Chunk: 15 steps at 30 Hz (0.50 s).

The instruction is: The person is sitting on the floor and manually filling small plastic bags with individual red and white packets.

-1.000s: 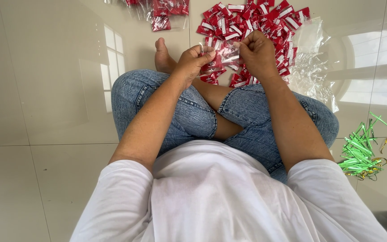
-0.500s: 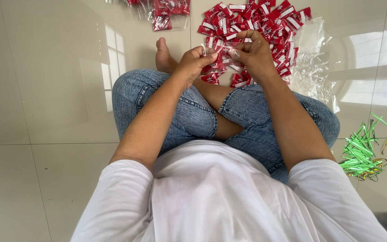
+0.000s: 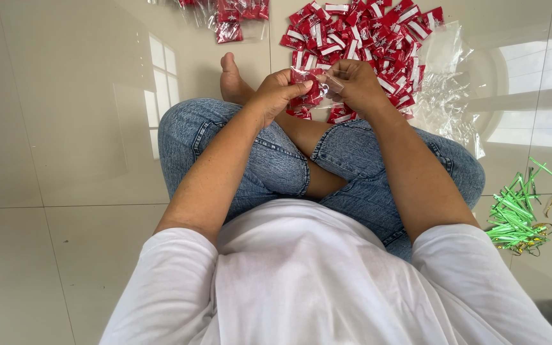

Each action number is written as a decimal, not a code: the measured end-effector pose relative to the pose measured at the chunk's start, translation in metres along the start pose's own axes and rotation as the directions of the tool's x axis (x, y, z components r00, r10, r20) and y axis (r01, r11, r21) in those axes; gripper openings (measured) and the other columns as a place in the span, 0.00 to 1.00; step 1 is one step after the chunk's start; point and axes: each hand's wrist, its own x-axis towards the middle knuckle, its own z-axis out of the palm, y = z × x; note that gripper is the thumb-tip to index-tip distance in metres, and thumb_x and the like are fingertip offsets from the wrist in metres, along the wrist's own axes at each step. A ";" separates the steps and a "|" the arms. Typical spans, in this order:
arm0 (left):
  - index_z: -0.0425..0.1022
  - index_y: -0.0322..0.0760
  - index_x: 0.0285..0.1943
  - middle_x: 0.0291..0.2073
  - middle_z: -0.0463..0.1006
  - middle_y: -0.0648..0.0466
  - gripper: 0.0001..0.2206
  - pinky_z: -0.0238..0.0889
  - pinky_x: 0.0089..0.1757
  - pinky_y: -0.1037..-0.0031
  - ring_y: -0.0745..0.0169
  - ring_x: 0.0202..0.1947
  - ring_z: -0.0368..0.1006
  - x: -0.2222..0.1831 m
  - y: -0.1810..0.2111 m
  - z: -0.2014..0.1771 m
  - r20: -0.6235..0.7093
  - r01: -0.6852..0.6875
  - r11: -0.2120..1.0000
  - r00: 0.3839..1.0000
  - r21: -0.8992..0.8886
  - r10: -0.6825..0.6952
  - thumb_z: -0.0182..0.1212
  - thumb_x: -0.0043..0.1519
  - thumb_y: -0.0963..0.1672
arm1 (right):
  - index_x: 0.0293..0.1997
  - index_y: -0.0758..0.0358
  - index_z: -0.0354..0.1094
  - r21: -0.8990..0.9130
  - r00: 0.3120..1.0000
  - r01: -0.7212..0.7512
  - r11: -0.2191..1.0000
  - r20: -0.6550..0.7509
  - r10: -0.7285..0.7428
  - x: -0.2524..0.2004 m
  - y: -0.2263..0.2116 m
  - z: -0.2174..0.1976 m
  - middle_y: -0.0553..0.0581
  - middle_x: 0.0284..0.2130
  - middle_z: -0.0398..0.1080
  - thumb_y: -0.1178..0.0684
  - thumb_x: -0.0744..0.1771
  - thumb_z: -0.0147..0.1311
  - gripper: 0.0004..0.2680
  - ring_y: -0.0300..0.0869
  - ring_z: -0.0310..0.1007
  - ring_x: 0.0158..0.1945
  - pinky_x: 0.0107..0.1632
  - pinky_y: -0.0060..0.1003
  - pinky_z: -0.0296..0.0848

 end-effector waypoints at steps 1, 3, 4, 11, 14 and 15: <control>0.79 0.36 0.50 0.36 0.86 0.51 0.12 0.77 0.37 0.81 0.69 0.34 0.82 0.000 0.000 0.000 -0.015 0.005 1.000 1.000 0.014 -0.005 0.67 0.59 0.42 | 0.35 0.60 0.73 -0.029 1.000 -0.001 1.000 0.020 0.001 -0.001 -0.002 0.001 0.52 0.25 0.73 0.50 0.67 0.65 0.07 0.33 0.71 0.25 0.30 0.25 0.74; 0.80 0.36 0.49 0.36 0.86 0.51 0.12 0.77 0.39 0.81 0.69 0.35 0.82 0.000 0.000 -0.001 -0.032 0.010 1.000 0.999 0.030 -0.009 0.68 0.58 0.43 | 0.37 0.61 0.73 -0.058 0.999 0.000 0.998 0.042 0.002 -0.003 -0.004 0.002 0.54 0.27 0.74 0.49 0.68 0.63 0.07 0.34 0.74 0.27 0.32 0.27 0.75; 0.79 0.37 0.51 0.36 0.86 0.51 0.13 0.77 0.38 0.80 0.68 0.36 0.82 -0.001 0.001 0.000 -0.015 0.013 0.999 1.000 0.035 -0.013 0.67 0.59 0.44 | 0.39 0.61 0.74 -0.042 0.999 0.009 0.999 0.052 -0.006 -0.003 -0.004 0.002 0.55 0.27 0.75 0.53 0.67 0.62 0.04 0.34 0.73 0.27 0.31 0.27 0.74; 0.75 0.39 0.58 0.40 0.84 0.53 0.13 0.75 0.36 0.80 0.69 0.36 0.81 0.003 0.000 0.000 0.028 0.076 0.996 0.997 0.042 -0.077 0.57 0.66 0.44 | 0.42 0.63 0.74 -0.085 0.999 -0.025 0.996 0.024 0.028 -0.010 -0.013 0.008 0.52 0.28 0.73 0.55 0.70 0.53 0.05 0.33 0.69 0.28 0.34 0.27 0.69; 0.79 0.38 0.52 0.45 0.83 0.49 0.10 0.79 0.39 0.70 0.55 0.44 0.82 0.042 -0.054 -0.024 0.048 -0.085 0.996 0.995 -0.036 0.087 0.67 0.64 0.45 | 0.38 0.63 0.73 0.019 0.985 0.146 0.989 0.093 -0.147 -0.004 0.005 0.006 0.55 0.25 0.73 0.54 0.70 0.57 0.05 0.35 0.76 0.29 0.31 0.24 0.74; 0.79 0.38 0.52 0.45 0.83 0.49 0.10 0.79 0.39 0.70 0.55 0.44 0.82 0.039 -0.051 -0.023 0.044 -0.093 0.995 0.995 -0.034 0.094 0.67 0.64 0.45 | 0.38 0.63 0.73 0.018 0.983 0.154 0.988 0.095 -0.155 -0.004 0.007 0.005 0.55 0.25 0.73 0.54 0.70 0.57 0.05 0.35 0.76 0.29 0.31 0.24 0.74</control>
